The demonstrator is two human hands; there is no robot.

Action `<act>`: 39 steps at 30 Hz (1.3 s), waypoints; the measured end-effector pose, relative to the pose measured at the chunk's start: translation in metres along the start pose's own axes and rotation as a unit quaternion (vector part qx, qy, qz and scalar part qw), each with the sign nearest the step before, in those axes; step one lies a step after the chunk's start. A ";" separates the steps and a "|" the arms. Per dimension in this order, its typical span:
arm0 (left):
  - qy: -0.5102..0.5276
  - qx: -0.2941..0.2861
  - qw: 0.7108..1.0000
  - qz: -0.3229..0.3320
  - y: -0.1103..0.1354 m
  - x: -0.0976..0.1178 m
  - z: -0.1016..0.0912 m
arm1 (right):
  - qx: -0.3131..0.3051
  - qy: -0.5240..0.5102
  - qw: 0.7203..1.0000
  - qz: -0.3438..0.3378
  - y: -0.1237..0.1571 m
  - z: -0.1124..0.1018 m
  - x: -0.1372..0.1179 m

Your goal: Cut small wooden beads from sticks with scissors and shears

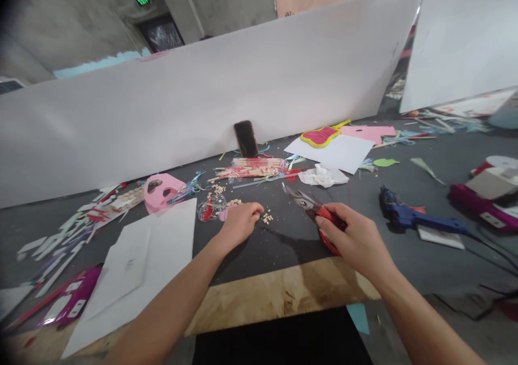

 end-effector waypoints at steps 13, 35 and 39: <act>-0.009 0.003 1.000 0.024 -0.003 0.016 0.000 | -0.024 -0.111 0.992 0.050 0.016 0.007 0.010; -0.012 0.000 0.999 0.035 -0.013 0.011 -0.008 | -0.014 -0.148 0.985 0.088 0.032 0.008 0.008; -0.017 -0.013 0.999 0.042 -0.009 0.012 -0.008 | -0.004 -0.170 0.980 0.105 0.035 0.006 0.012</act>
Point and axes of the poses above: each hand's wrist, its own y-axis away from the middle knuckle, its own z-axis out of the palm, x = y × z, the point moved 5 cm from there along -y, towards the middle knuckle, and after that the axes turned 5 degrees about -y, right-handed, at the moved point
